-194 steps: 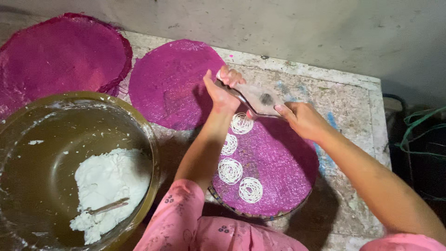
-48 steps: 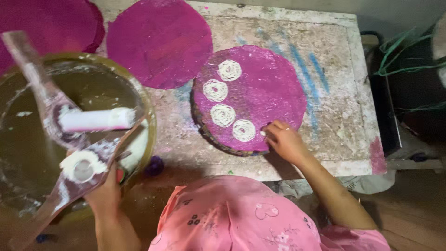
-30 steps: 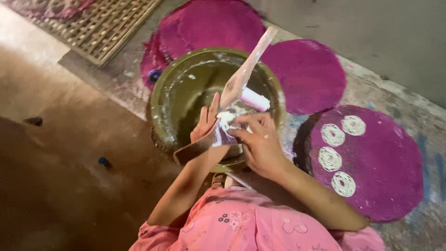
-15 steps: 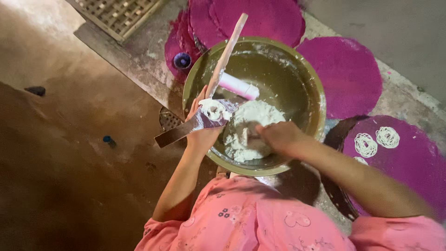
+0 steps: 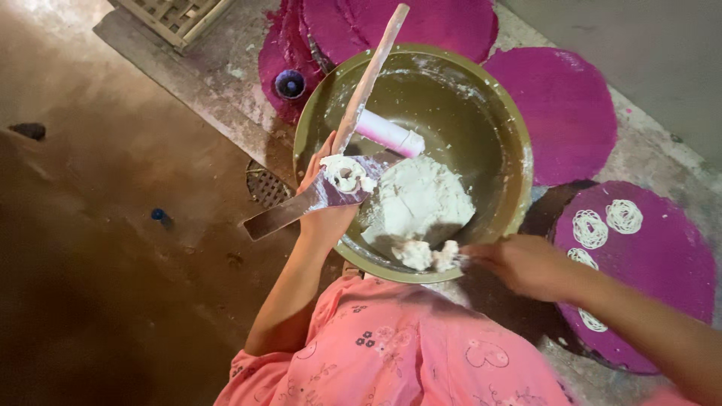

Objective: The person scoops white dough from a large basin into a handheld wooden extruder press, then squeezes the tool to extrude thin strands into spiral nests on round pink mats. When a mat is filled, the person lifts it and places it onto a woven bamboo tray with other completed mats.

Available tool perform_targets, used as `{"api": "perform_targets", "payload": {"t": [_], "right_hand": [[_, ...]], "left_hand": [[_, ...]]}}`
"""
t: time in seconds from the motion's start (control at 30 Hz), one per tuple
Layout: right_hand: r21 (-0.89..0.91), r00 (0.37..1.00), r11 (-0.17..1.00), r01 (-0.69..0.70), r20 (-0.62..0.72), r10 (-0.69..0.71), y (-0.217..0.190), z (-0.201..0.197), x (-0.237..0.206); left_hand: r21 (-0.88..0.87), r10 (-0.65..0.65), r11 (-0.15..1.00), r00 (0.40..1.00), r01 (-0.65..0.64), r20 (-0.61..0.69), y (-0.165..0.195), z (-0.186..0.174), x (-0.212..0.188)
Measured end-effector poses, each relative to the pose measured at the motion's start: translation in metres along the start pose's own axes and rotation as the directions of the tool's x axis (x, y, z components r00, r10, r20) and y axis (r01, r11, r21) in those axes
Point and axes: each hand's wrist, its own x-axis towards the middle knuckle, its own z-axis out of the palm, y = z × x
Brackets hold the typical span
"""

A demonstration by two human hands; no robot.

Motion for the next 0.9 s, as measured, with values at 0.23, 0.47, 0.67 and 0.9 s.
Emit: {"api": "perform_targets", "payload": {"t": [0.23, 0.47, 0.67, 0.9], "right_hand": [[0.426, 0.993, 0.904, -0.042, -0.080, 0.083, 0.003, -0.079, -0.032], [-0.414, 0.955, 0.910, -0.027, -0.281, -0.099, -0.069, -0.084, 0.013], [-0.706, 0.855, 0.680, 0.200, -0.213, -0.473, -0.078, -0.069, -0.003], [-0.670, 0.860, 0.741, -0.046, -0.404, -0.312, -0.095, -0.128, -0.049]], "left_hand": [[0.318, -0.243, 0.941, 0.883, 0.114, 0.402, 0.035, 0.008, 0.010], [-0.006, 0.275, 0.956, 0.888, -0.294, 0.368, 0.043, 0.036, 0.006], [-0.306, 0.056, 0.944, 0.858, 0.120, 0.510, 0.027, 0.034, -0.013], [-0.083, 0.034, 0.997, 0.940, -0.006, 0.340, 0.009, 0.015, 0.014]]}}
